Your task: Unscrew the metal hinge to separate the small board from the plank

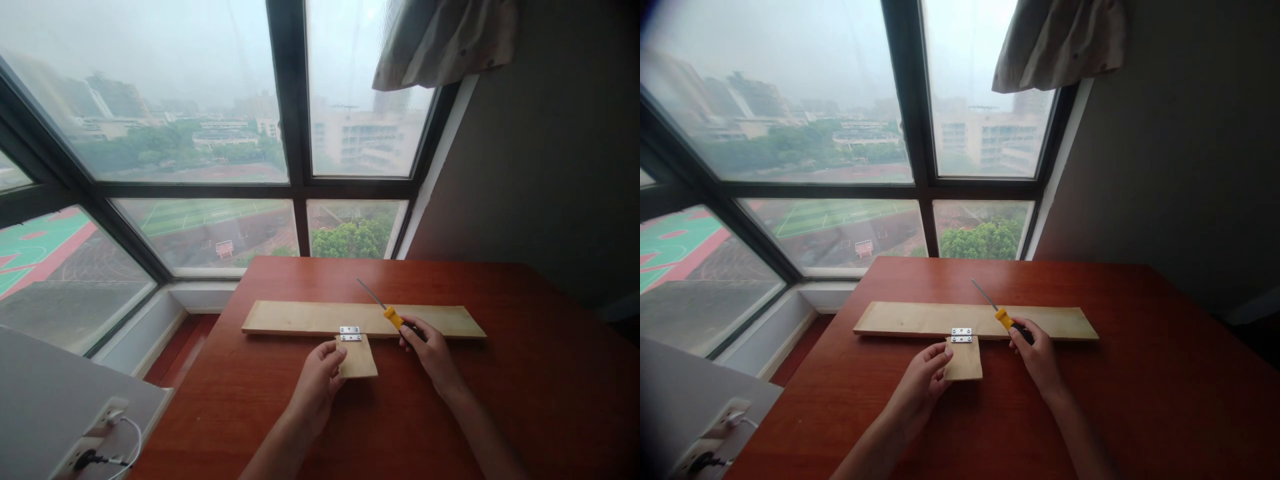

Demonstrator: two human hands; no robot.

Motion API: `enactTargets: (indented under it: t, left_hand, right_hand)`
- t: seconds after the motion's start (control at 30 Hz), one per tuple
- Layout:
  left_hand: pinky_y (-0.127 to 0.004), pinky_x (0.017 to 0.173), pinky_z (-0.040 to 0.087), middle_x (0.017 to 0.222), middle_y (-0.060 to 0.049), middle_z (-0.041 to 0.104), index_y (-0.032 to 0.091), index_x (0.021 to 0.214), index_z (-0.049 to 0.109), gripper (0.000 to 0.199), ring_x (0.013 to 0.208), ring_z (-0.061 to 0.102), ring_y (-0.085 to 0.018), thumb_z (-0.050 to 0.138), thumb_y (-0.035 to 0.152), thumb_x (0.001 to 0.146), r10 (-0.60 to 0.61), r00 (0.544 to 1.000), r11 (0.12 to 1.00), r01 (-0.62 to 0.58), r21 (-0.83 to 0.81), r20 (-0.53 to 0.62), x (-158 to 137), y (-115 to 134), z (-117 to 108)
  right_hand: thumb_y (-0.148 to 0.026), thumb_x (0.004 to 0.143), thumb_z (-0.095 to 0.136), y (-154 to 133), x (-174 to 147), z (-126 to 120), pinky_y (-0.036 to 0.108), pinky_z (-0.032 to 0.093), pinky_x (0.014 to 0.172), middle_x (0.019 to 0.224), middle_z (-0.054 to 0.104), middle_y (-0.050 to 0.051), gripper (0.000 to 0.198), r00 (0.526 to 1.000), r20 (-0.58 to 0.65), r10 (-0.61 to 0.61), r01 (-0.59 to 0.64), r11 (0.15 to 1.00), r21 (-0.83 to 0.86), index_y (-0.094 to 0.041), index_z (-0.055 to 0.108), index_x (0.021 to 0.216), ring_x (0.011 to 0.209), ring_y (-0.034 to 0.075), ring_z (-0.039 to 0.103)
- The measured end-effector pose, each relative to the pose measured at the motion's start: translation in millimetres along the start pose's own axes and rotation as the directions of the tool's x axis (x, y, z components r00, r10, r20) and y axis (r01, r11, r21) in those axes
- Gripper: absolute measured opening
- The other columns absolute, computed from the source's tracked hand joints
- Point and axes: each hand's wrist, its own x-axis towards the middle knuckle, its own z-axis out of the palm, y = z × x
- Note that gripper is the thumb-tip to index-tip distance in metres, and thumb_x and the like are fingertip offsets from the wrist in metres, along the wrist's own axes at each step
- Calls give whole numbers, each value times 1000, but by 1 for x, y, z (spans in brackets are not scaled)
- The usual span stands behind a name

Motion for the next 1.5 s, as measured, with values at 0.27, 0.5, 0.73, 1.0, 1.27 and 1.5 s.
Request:
enactTargets:
  t: [0.27, 0.5, 0.73, 1.0, 1.27, 1.5]
  left_hand:
    - [-25, 64, 50, 94, -9, 68, 15, 100, 56, 35, 77, 65, -17, 64, 11, 66, 54, 998, 998, -55, -20, -35, 11, -14, 17]
    - [-23, 59, 49, 86, -7, 66, 17, 96, 51, 32, 68, 62, -14, 60, 10, 66, 53, 991, 999, -53, 0, -122, 27, -17, 28]
    - [-24, 59, 48, 86, -5, 66, 18, 99, 49, 37, 70, 63, -16, 63, 15, 64, 65, 994, 998, -67, -20, -87, 33, -21, 22]
    - [-26, 63, 50, 81, -5, 67, 15, 97, 55, 34, 68, 63, -15, 69, 18, 66, 68, 997, 994, -71, -78, -34, 30, -25, 17]
    - [-28, 67, 51, 88, -10, 69, 12, 94, 59, 33, 73, 65, -19, 72, 19, 65, 29, 999, 994, -28, -105, 12, 29, -23, 17]
    - [-29, 71, 52, 89, -10, 70, 12, 96, 57, 31, 72, 64, -17, 69, 17, 69, 33, 999, 993, -31, -112, 22, 30, -25, 17]
  right_hand:
    - [-51, 75, 64, 8, 14, -2, 35, 52, 66, 72, 66, 5, 51, 997, -62, -45, 42, 997, -58, -12, 65, 107, 68, 22, 63]
    - [-51, 73, 66, -2, 22, -7, 35, 52, 63, 73, 67, 5, 49, 998, -44, -53, 49, 995, -86, -13, 67, 103, 66, 21, 64]
    - [-49, 77, 65, -41, 21, -27, 34, 54, 63, 80, 69, 7, 43, 993, 23, -115, 118, 978, -173, -16, 65, 104, 67, 21, 65]
    - [-47, 79, 64, -122, 17, -41, 32, 51, 73, 95, 72, 5, 25, 900, 240, -364, 435, 711, -553, -25, 70, 89, 85, 24, 66]
    - [-46, 80, 63, -148, 10, -27, 29, 48, 64, 85, 72, 1, 21, 826, 461, -324, 560, 563, -608, -27, 71, 84, 73, 20, 64]
    - [-44, 80, 62, -148, 11, -28, 29, 46, 64, 83, 71, 0, 19, 823, 474, -312, 565, 539, -625, -27, 70, 81, 72, 19, 64]
